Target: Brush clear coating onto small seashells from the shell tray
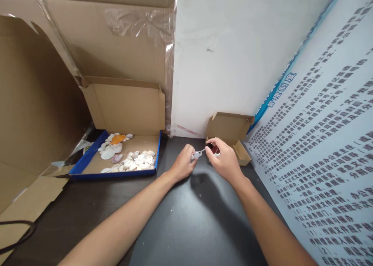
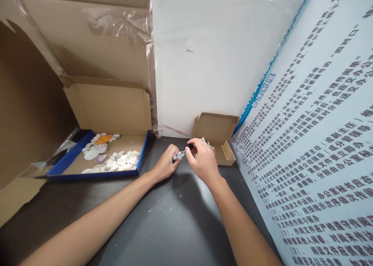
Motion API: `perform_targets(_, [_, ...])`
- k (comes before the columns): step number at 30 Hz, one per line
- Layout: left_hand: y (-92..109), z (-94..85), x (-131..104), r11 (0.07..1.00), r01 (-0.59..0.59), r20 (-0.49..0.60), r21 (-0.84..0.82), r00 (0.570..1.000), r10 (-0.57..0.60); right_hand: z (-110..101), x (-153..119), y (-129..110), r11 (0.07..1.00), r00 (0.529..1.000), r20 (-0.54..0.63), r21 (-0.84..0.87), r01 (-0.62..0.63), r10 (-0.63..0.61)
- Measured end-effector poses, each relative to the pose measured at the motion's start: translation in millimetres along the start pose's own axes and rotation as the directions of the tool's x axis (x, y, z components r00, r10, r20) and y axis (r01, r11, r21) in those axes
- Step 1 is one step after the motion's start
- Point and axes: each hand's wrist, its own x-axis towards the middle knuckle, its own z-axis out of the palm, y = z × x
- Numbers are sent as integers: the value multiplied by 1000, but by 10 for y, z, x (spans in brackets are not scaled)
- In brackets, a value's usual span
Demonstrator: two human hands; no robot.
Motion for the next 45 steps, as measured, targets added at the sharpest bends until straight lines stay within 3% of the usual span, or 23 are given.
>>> perform_targets(5, [-4, 13, -9, 1000, -10, 7, 9, 1000, 10, -37, 29, 37, 999, 998, 31, 4, -46, 46])
perform_targets(19, [5, 8, -13, 1000, -27, 4, 9, 1000, 27, -8, 27, 66, 999, 995, 98, 33, -9, 6])
perform_targets(28, [-23, 20, 1, 997, 65, -67, -43, 995, -68, -22, 22, 54, 988, 980, 180, 111, -111, 90])
perform_targets(39, [21, 1, -4, 999, 3, -35, 45, 999, -1, -13, 9, 42, 999, 988, 149, 7, 34, -35])
perform_targets(45, [88, -31, -8, 993, -43, 25, 107, 999, 40, -7, 14, 40, 1000, 990, 143, -16, 3, -1])
